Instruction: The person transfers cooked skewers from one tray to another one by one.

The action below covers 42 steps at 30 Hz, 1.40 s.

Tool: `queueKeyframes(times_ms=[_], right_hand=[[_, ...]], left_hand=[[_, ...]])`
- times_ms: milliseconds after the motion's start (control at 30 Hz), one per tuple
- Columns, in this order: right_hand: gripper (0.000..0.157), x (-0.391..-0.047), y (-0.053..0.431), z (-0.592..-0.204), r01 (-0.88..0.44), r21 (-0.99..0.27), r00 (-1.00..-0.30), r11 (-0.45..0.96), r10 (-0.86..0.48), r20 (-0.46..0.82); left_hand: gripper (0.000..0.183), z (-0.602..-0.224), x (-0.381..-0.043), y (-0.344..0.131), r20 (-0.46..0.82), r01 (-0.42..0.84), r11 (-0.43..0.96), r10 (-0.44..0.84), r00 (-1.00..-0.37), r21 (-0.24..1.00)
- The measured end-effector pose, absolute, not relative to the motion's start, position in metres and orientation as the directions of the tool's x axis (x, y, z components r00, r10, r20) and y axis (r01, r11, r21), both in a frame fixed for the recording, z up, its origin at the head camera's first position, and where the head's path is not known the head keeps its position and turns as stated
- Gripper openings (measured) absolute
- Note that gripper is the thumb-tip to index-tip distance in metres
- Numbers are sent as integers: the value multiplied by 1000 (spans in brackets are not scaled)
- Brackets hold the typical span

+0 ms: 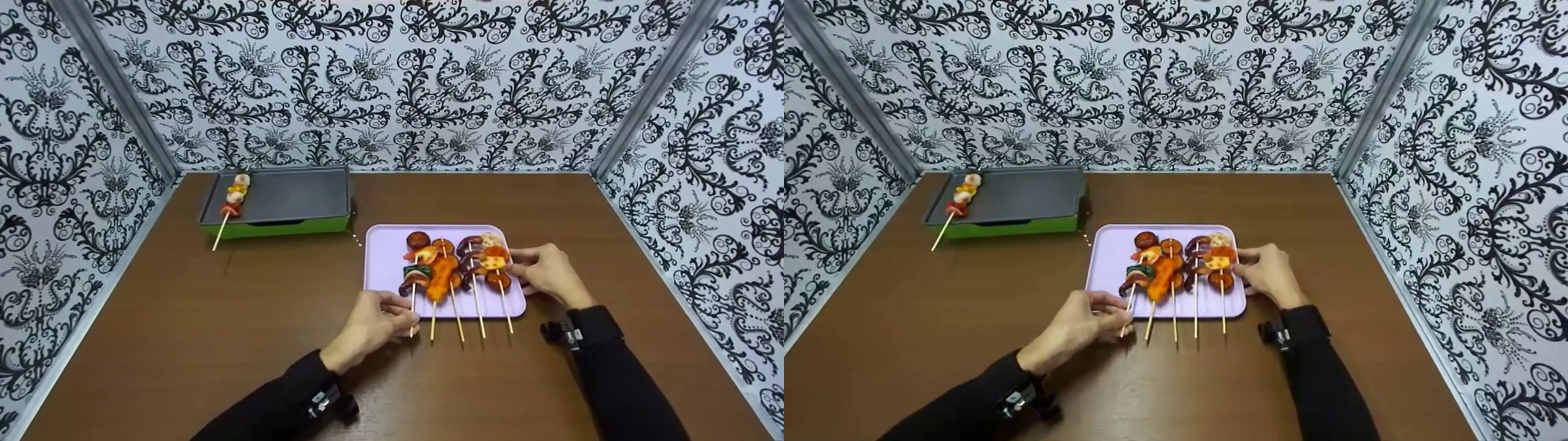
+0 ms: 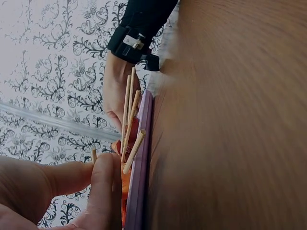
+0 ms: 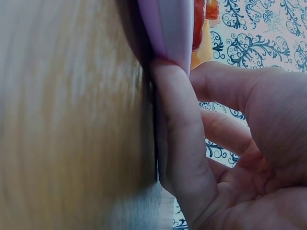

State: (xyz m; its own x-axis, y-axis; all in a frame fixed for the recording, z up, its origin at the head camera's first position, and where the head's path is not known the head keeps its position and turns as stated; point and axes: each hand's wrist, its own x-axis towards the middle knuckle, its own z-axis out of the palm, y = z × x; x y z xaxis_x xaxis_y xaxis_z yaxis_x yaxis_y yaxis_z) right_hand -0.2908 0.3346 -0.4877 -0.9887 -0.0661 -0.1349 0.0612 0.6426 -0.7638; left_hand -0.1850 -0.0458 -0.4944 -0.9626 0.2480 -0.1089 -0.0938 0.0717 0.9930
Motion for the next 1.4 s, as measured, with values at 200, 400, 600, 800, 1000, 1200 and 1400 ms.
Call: queueKeyframes(times_ms=[200,400,600,800,1000,1200,1400], right_hand=[[51,-290,336,-487,61,-761,-988,646,-69,-137],[51,-291,337,-487,51,-751,-989,658,-72,-130],[52,-290,340,-489,54,-741,-987,669,-77,-141],[52,-292,339,-489,58,-742,-987,668,-72,-141],[51,-293,336,-486,70,-739,-987,671,-61,-149],[52,-293,335,-486,69,-750,-986,658,-68,-149],[51,-293,334,-486,55,-750,-988,659,-72,-136]], left_hand=[[27,-493,-182,-41,-104,-84,93,249,-963,992],[23,-493,-182,-39,-108,-84,101,254,-961,991],[21,-496,-185,-41,-145,-115,125,270,-952,986],[19,-497,-187,-44,-167,-131,147,260,-951,980],[20,-493,-188,-49,-148,-99,192,262,-954,976],[16,-490,-191,-58,-88,-10,270,277,-957,963],[17,-486,-193,-66,-39,63,325,298,-954,944]])
